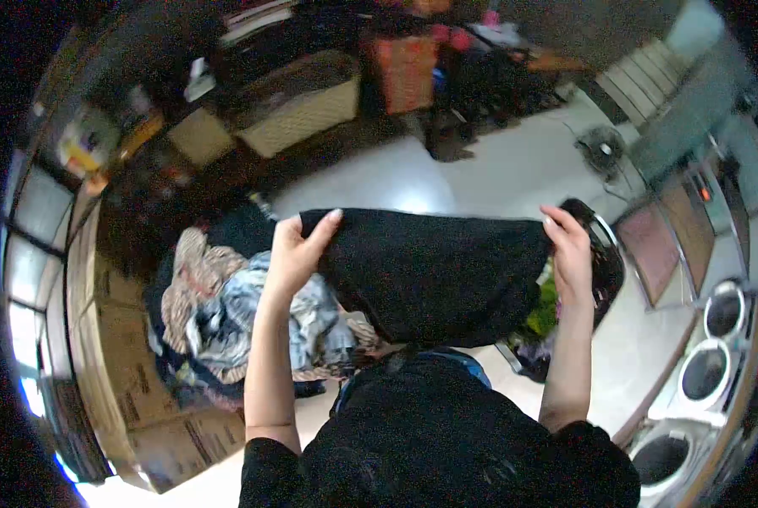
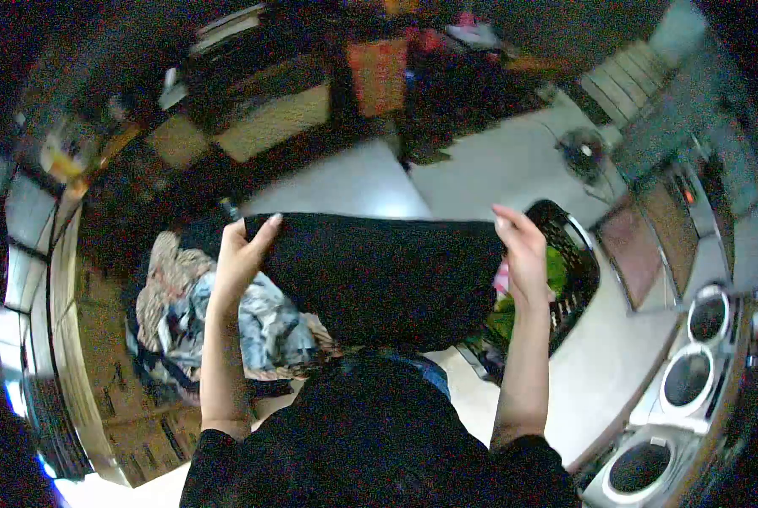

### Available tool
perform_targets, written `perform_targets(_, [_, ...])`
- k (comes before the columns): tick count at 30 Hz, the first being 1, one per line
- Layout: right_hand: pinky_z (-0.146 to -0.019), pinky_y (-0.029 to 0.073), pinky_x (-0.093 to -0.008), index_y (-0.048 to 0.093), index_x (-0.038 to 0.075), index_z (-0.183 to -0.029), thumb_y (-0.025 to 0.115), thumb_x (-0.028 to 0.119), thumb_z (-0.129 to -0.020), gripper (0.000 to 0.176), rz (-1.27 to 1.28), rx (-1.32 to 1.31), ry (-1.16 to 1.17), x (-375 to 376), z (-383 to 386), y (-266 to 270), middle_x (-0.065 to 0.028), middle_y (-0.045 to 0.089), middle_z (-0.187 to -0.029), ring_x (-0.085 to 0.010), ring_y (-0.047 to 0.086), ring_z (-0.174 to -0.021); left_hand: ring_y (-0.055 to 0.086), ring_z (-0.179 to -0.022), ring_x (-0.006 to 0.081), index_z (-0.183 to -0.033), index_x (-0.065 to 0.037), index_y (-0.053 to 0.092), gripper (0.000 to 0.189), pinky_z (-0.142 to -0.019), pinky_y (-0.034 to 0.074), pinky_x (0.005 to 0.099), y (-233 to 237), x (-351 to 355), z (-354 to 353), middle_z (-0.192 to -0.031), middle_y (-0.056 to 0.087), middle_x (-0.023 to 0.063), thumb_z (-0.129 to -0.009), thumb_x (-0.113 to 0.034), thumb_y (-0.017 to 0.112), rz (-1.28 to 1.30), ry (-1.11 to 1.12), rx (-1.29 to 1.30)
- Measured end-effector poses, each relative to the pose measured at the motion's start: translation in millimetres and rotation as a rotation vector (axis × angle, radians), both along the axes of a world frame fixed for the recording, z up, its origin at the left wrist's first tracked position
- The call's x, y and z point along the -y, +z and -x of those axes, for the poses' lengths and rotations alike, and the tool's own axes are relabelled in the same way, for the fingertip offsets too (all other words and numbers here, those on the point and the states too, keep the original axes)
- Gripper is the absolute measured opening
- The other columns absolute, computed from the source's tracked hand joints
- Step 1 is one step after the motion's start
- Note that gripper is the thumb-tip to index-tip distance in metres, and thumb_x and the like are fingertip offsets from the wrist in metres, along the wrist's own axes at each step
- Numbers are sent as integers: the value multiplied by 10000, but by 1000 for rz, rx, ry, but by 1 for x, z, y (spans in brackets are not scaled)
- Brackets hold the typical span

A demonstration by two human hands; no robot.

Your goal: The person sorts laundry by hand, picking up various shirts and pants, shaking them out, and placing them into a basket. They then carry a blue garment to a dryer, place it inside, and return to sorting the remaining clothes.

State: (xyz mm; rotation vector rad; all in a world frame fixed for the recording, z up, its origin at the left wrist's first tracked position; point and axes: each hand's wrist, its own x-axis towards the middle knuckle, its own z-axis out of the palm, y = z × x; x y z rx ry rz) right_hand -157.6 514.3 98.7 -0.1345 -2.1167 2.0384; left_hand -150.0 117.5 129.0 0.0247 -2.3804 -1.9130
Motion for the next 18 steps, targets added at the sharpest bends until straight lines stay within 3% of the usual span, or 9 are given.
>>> perform_targets(5, [-1037,347,-297,590,-3,-1228,601,122,-920,332,-85,-247,-259,-108,15,13,-78,598,-1230,-144,515,-1157,526,-623,27,-820,8,672,214,-543,424,202,28,-108,16,-740,634,-35,-904,-189,676,-256,-143,-101])
perform_targets(8, [-842,458,-251,611,3,-1177,577,94,-924,272,5,-295,-345,-178,11,33,-60,647,-1079,-108,594,-931,526,-631,37,-823,14,672,239,-554,432,217,47,-166,-13,-753,631,-55,-906,-210,676,-105,-282,-202])
perform_targets(10, [-799,463,-245,622,7,-1153,574,89,-922,250,140,-276,-391,-204,5,37,-51,651,-1054,-103,591,-897,528,-632,63,-805,23,647,277,-551,437,259,16,-203,-29,-716,634,9,-901,-236,674,-6,-429,-95])
perform_targets(12, [-757,476,-265,651,9,-1098,557,139,-936,228,-79,-149,-534,-231,-3,23,-49,665,-961,-121,605,-851,567,-643,116,-803,39,623,311,-566,453,309,4,-235,-48,-702,638,111,-891,-255,674,244,-651,12])
perform_targets(14, [-736,479,-291,676,-1,-1035,557,178,-927,241,-397,-40,-667,-279,-13,-24,-60,674,-891,-147,611,-813,653,-721,245,-943,57,590,337,-619,486,375,-29,-254,-61,-775,626,227,-871,-260,678,124,-958,-50])
perform_targets(15, [-736,475,-306,687,-12,-1000,565,192,-911,254,-605,1,-727,-315,-16,-68,-72,675,-867,-163,609,-798,665,-851,363,-1176,41,522,467,-709,511,422,-42,-252,-65,-893,649,255,-862,-266,680,173,-1083,-27])
perform_targets(16, [-782,478,-359,675,-37,-1000,570,213,-886,294,-617,96,-745,-331,-25,-102,-121,686,-898,-243,629,-841,650,-945,386,-1334,6,412,605,-793,516,428,-45,-243,-70,-1013,646,260,-869,-286,666,247,-1111,4])
perform_targets(17, [-829,474,-394,660,-48,-1008,587,222,-865,314,-943,144,-869,-333,-33,-132,-174,689,-940,-310,639,-884,649,-920,395,-1357,16,394,637,-789,515,437,-55,-235,-69,-987,647,271,-863,-291,654,273,-1095,3])
perform_targets(18, [-881,463,-403,646,-47,-1018,604,242,-854,334,-940,258,-791,-305,-47,-133,-219,673,-1016,-348,632,-941,649,-895,404,-1380,26,376,669,-784,514,445,-67,-225,-64,-961,647,282,-857,-295,641,300,-1074,5])
